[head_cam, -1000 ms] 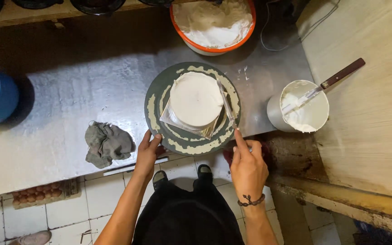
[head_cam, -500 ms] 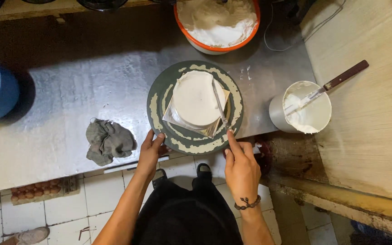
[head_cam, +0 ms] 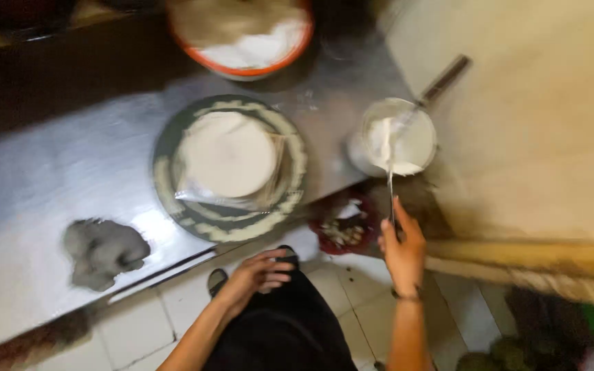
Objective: Icing a small round cake using a spatula and a turntable in a bakery.
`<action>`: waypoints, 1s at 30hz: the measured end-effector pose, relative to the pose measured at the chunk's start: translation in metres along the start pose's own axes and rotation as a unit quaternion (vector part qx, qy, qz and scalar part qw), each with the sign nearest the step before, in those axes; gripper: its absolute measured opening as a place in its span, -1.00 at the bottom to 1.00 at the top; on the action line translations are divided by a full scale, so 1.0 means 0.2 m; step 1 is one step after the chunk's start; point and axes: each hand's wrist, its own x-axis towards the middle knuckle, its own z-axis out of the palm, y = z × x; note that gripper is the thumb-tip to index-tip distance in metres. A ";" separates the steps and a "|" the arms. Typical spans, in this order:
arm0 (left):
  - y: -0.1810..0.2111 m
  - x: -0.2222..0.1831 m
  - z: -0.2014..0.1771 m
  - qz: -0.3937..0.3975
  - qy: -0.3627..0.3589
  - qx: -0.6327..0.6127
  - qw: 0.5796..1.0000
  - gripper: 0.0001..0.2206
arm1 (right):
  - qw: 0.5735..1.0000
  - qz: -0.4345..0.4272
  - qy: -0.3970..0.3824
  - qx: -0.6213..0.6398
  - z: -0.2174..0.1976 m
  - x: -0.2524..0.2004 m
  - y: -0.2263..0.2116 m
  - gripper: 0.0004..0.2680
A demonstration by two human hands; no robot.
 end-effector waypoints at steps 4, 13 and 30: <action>0.10 0.45 0.43 -0.027 -0.094 0.016 0.995 -0.54 | 0.968 -0.132 0.135 -0.165 -0.04 0.22 0.24 -0.60; 0.10 1.44 0.97 0.036 -0.111 -0.240 0.964 -0.41 | 0.903 -0.163 0.156 -0.365 -0.17 0.20 0.09 -0.62; 0.00 0.93 0.57 0.015 -0.038 -0.075 0.996 -0.47 | 0.982 0.106 -0.102 0.117 -0.55 0.11 0.01 -0.64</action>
